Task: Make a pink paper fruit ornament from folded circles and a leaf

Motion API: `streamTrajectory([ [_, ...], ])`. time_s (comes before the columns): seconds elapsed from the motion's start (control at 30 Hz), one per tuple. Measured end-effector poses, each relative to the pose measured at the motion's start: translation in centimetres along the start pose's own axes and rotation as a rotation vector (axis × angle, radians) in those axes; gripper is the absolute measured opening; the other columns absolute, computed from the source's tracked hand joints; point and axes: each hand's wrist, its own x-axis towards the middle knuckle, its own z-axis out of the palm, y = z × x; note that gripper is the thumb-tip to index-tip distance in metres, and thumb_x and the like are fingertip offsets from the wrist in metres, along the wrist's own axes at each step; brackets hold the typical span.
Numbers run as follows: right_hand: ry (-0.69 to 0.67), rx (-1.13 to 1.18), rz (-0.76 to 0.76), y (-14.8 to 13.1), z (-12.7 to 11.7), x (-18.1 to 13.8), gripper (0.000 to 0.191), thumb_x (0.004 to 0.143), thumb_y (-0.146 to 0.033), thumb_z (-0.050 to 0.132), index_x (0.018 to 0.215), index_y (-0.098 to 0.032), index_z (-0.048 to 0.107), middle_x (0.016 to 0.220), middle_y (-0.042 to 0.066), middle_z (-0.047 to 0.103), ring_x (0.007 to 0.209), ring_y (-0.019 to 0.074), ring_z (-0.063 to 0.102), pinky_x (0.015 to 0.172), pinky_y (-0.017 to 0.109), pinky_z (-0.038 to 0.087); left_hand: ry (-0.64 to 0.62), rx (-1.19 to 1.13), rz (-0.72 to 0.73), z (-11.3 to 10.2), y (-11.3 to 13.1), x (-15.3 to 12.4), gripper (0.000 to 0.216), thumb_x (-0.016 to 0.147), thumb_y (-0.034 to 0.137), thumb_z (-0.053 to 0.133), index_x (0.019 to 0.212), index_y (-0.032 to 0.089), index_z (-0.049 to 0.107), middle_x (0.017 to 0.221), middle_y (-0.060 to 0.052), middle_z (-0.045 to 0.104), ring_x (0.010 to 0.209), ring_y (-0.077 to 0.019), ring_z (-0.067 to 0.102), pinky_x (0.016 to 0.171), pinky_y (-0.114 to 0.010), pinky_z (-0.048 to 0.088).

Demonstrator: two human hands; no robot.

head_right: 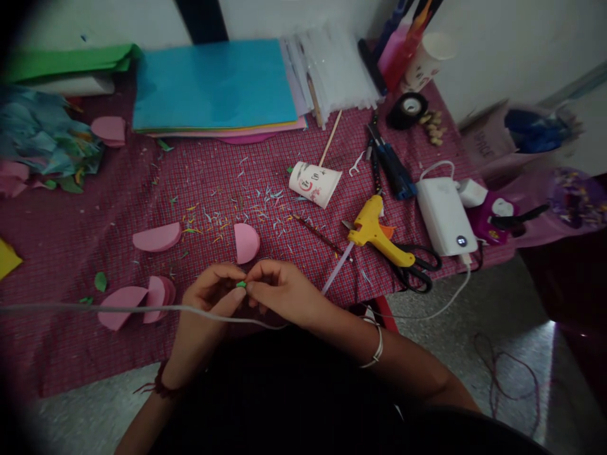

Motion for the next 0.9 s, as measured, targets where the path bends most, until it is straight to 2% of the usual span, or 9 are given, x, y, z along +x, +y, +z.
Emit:
streamTrajectory([
  [0.07,0.002,-0.087,-0.027,0.1,0.0,-0.1,0.007,0.078,-0.022,0.059,0.074,-0.018,0.055,0.061,-0.005,0.055,0.052,0.0067,0.048,0.049,0.021,0.036,0.028,0.042,0.001,0.1,0.1,0.1,0.003,0.080,0.019,0.063,0.078,0.020,0.061,0.069,0.003,0.060,0.061,-0.0097,0.056,0.056,-0.019,0.045],
  [0.17,-0.010,-0.176,-0.079,0.3,-0.2,-0.3,0.006,0.080,-0.020,0.057,0.075,-0.018,0.056,0.064,-0.004,0.055,0.055,0.0074,0.048,0.051,0.021,0.037,0.032,0.103,0.019,0.2,0.0,0.2,0.007,0.081,0.019,0.061,0.074,0.019,0.060,0.068,0.003,0.058,0.060,-0.0101,0.055,0.055,-0.019,0.044],
  [0.37,0.025,-0.315,-0.172,0.0,-0.5,-0.6,0.008,0.078,-0.020,0.061,0.072,-0.018,0.055,0.061,-0.006,0.047,0.054,0.0080,0.040,0.050,0.022,0.032,0.006,0.282,0.173,-0.4,0.3,-0.4,0.013,0.088,0.021,0.055,0.077,0.019,0.063,0.073,0.001,0.058,0.068,-0.0126,0.056,0.062,-0.024,0.044],
  [0.43,0.049,-0.300,-0.190,-0.4,-0.9,-0.5,0.010,0.078,-0.022,0.061,0.071,-0.019,0.055,0.061,-0.006,0.047,0.054,0.0085,0.041,0.051,0.023,0.033,0.061,0.462,0.299,-0.7,0.2,-0.3,0.012,0.089,0.021,0.052,0.089,0.020,0.064,0.083,-0.002,0.063,0.079,-0.0159,0.059,0.072,-0.028,0.047],
  [0.53,0.144,-0.248,-0.265,-1.4,-1.8,0.0,0.011,0.078,-0.024,0.062,0.071,-0.020,0.055,0.063,-0.005,0.050,0.057,0.0091,0.043,0.055,0.024,0.035,0.129,0.881,0.502,-1.0,-0.4,0.4,0.021,0.086,0.021,0.055,0.106,0.018,0.062,0.103,-0.009,0.066,0.097,-0.0244,0.058,0.088,-0.041,0.044],
  [0.6,0.193,-0.242,-0.339,-2.2,-2.5,0.9,0.010,0.078,-0.024,0.063,0.070,-0.019,0.057,0.064,-0.005,0.051,0.059,0.0092,0.044,0.058,0.025,0.036,0.084,1.088,0.534,-0.9,-1.0,1.0,0.028,0.085,0.021,0.056,0.113,0.015,0.060,0.115,-0.013,0.064,0.107,-0.0300,0.055,0.093,-0.047,0.041],
  [0.7,0.218,-0.250,-0.410,-3.3,-3.0,3.0,0.009,0.076,-0.023,0.064,0.070,-0.019,0.060,0.065,-0.005,0.054,0.062,0.0092,0.046,0.061,0.024,0.037,-0.004,1.218,0.496,-0.4,-1.8,1.6,0.034,0.085,0.022,0.056,0.116,0.011,0.058,0.125,-0.016,0.061,0.114,-0.0341,0.052,0.094,-0.050,0.041],
  [0.8,0.209,-0.233,-0.346,-4.2,-2.9,5.6,0.008,0.073,-0.019,0.064,0.066,-0.018,0.060,0.059,-0.006,0.052,0.053,0.0068,0.042,0.052,0.022,0.033,-0.019,1.234,0.480,-0.2,-2.2,1.7,0.035,0.084,0.022,0.058,0.117,0.010,0.058,0.125,-0.017,0.060,0.111,-0.0354,0.054,0.090,-0.050,0.043],
  [0.9,0.155,-0.150,-0.156,-4.6,-2.7,7.6,0.010,0.072,-0.018,0.063,0.064,-0.017,0.057,0.051,-0.008,0.047,0.041,0.0041,0.032,0.040,0.021,0.020,-0.004,1.121,0.492,-0.9,-2.0,1.9,0.028,0.085,0.022,0.056,0.111,0.012,0.061,0.118,-0.015,0.064,0.104,-0.0328,0.057,0.087,-0.048,0.045],
])
